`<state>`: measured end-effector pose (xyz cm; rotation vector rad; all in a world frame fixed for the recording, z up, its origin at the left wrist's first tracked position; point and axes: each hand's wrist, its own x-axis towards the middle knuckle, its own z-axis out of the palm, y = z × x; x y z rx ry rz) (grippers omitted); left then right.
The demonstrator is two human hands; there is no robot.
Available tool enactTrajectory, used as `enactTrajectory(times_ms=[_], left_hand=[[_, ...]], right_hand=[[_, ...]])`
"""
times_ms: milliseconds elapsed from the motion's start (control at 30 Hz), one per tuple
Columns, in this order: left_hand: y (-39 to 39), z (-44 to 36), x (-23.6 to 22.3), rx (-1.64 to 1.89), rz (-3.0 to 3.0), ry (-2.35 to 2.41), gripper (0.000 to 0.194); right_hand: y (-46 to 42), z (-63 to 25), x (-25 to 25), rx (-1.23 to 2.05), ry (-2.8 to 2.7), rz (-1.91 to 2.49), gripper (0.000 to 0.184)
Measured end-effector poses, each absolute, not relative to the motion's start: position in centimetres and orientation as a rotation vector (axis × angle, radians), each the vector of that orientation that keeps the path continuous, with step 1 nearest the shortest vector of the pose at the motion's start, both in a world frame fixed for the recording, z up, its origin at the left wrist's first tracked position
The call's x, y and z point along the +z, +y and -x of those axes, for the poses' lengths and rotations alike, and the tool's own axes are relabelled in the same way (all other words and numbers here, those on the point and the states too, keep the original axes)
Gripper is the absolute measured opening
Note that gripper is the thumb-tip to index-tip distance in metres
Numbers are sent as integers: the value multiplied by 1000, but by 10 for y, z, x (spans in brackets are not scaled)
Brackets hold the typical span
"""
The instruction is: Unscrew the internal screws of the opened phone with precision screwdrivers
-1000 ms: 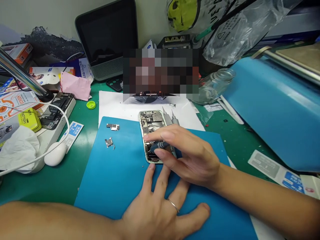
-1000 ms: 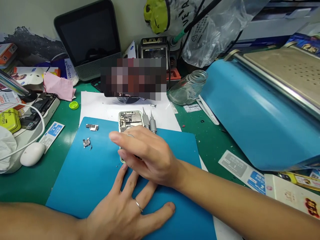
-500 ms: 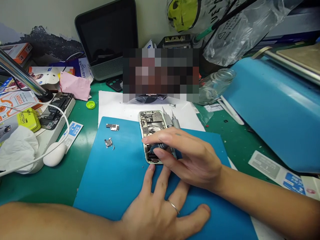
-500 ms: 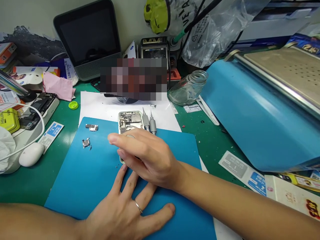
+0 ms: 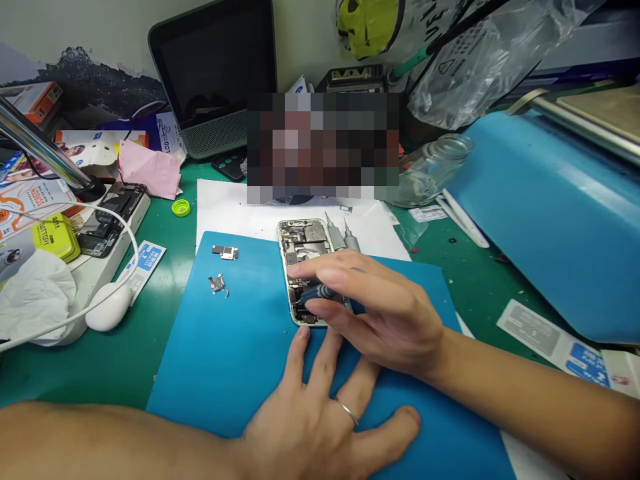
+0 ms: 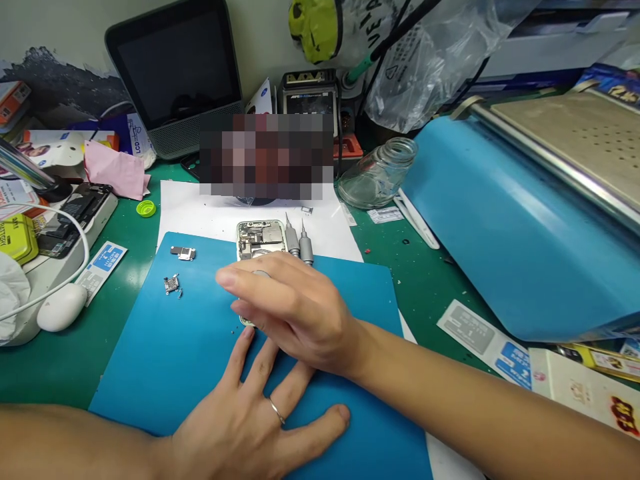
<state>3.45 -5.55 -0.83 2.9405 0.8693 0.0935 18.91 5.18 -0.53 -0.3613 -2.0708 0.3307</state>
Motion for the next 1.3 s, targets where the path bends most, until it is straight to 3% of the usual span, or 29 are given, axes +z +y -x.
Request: enactTrajectory(times_ms=[333,567,700,900,1033,1300], left_hand=[[-55,-34,-8,87,-2886,844,67],[-55,-34,-9,113,-2932,875,58],[-56,-34,-9,92,-2953,858,62],[-55,-34,-8,91,-2989,860,63],[-55,-34,-8,105,-2993,869,62],[-56,-35,-11,131,-2995,866,61]], right_hand=[[52,-190,-7,255,-2071,314,59],[52,-189,-8,313,-2047,305,63],[53,-190,-7,310,-2063,357,56],[53,-188,-10,241,-2003,393,67],[52,-188,-13,365,-1978,370,75],[54,-188,-13,312,-2004,345,62]])
